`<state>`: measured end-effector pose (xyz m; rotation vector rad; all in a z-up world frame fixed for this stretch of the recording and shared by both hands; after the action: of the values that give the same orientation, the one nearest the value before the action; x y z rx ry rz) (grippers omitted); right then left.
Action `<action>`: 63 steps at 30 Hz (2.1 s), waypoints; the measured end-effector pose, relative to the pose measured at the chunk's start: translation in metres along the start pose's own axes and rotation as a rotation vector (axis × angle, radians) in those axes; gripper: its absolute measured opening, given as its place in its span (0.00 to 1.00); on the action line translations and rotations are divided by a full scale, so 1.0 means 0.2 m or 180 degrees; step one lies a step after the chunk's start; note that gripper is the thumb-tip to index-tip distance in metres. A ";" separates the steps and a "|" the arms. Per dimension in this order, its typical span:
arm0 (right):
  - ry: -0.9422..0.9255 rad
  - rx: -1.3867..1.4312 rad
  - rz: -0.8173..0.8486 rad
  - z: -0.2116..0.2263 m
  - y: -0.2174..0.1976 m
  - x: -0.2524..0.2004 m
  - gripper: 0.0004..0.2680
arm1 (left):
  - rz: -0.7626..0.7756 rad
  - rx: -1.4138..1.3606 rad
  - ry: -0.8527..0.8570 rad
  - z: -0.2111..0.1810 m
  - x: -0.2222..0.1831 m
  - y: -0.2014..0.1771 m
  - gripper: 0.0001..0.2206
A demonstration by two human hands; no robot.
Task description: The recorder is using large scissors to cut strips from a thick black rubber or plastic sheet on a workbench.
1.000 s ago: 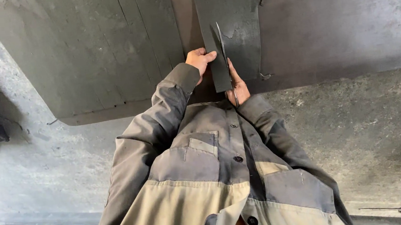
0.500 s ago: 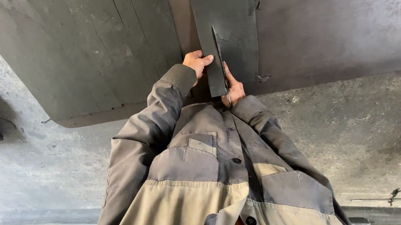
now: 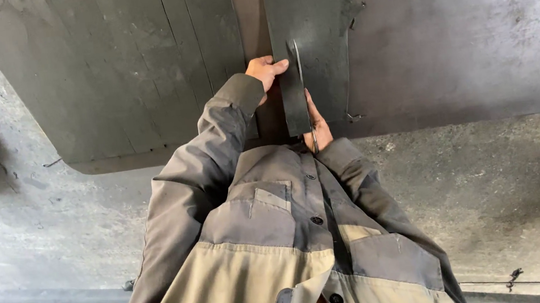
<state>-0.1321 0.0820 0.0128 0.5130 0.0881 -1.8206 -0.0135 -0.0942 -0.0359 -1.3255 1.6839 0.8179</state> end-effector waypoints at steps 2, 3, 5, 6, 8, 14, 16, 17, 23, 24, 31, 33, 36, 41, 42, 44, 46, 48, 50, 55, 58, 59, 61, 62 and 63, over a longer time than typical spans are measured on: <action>-0.0076 -0.0305 0.0101 0.09 0.01 0.07 0.27 | 0.0137 -0.0031 0.0017 0.02 0.01 0.01 0.15; -0.0079 -0.0303 0.0102 0.09 0.01 0.11 0.27 | 0.0136 -0.0029 0.0021 -0.01 -0.03 0.01 0.15; 0.0130 0.0175 0.0188 0.07 0.03 0.20 0.28 | 0.0145 0.0044 -0.0123 -0.06 -0.11 0.02 0.15; 0.0131 0.0182 0.0199 0.07 0.05 0.20 0.28 | 0.0131 0.0042 -0.0122 -0.05 -0.10 0.01 0.15; 0.0308 0.0514 0.0114 0.07 0.06 0.20 0.29 | 0.0278 -0.0298 -0.0123 -0.03 -0.08 0.01 0.14; 0.0072 0.0163 -0.0064 0.06 0.06 0.20 0.32 | 0.0101 0.0299 -0.0422 -0.07 -0.11 -0.01 0.16; 0.0121 -0.0026 -0.0144 0.05 0.06 0.20 0.33 | 0.0116 0.0199 -0.0414 -0.06 -0.11 -0.01 0.16; 0.0159 -0.0216 -0.0220 0.04 0.06 0.21 0.33 | 0.0131 0.0100 -0.0396 -0.06 -0.10 -0.01 0.16; 0.0574 -0.1188 -0.0405 0.03 0.06 0.22 0.30 | 0.0448 0.0206 -0.0154 -0.02 -0.01 -0.04 0.17; 0.0546 -0.1199 -0.0411 -0.02 0.03 0.23 0.30 | 0.0461 0.0202 -0.0126 -0.10 0.00 -0.03 0.17; 0.0838 -0.2258 -0.0109 -0.36 -0.07 0.17 0.19 | -0.0195 0.0169 -0.0033 -0.30 0.20 -0.07 0.24; 0.1081 -0.2660 0.0008 -0.40 -0.11 0.13 0.15 | -0.0289 0.0265 0.0201 -0.25 0.25 -0.08 0.25; 0.0083 -0.1208 -0.0029 0.03 0.02 0.28 0.21 | 0.0094 -0.0073 0.0001 -0.28 0.20 -0.05 0.20; 0.0475 0.0488 0.0260 0.22 0.12 0.50 0.34 | 0.0081 0.0261 0.0197 -0.41 0.01 -0.02 0.16; 0.0463 0.0489 0.0258 0.21 0.12 0.50 0.34 | 0.0084 0.0265 0.0208 -0.39 0.04 -0.02 0.16; 0.0751 0.0986 0.0152 0.18 0.12 0.50 0.33 | 0.0076 0.0166 0.0276 -0.34 0.10 -0.02 0.15; 0.0607 0.0843 0.0162 0.19 0.11 0.51 0.32 | 0.0139 0.0076 0.0490 -0.25 0.22 -0.03 0.14; 0.0486 0.0715 0.0169 0.17 0.12 0.52 0.31 | 0.0193 -0.0003 0.0681 -0.25 0.24 -0.04 0.13; 0.0577 0.0752 -0.0065 0.13 0.13 0.52 0.30 | 0.0253 -0.0007 0.0255 -0.31 0.18 -0.04 0.12; 0.0578 -0.0385 -0.0297 0.10 0.09 0.54 0.27 | 0.0277 0.0254 0.0183 -0.43 0.11 -0.05 0.13; 0.0628 -0.0740 -0.0396 0.09 0.09 0.54 0.28 | 0.0315 0.0568 0.0092 -0.46 0.13 -0.06 0.15; 0.0678 -0.0681 -0.0456 0.08 0.09 0.54 0.28 | 0.0330 0.0752 0.0149 -0.45 0.15 -0.07 0.17; 0.0575 -0.0413 -0.0417 0.07 0.09 0.54 0.29 | 0.0381 0.0357 -0.0067 -0.44 0.10 -0.04 0.20; 0.0513 -0.0134 -0.0382 0.06 0.10 0.52 0.29 | 0.0428 -0.0029 -0.0320 -0.42 0.06 -0.03 0.24; 0.0515 -0.0124 -0.0359 0.07 0.10 0.48 0.29 | 0.0404 -0.0035 -0.0316 -0.33 -0.02 -0.04 0.24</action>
<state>-0.1396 -0.0145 -0.0087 0.6379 0.2670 -1.8807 -0.0191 -0.1519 -0.0024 -1.1751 1.7000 0.9520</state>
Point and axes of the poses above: each hand's wrist, its own x-axis towards the middle knuckle, its own y-axis out of the palm, z = x × y, the point moved 5 cm from there along x, towards the middle knuckle, and after that the axes turned 11 degrees about -z, right-handed, at the moved point
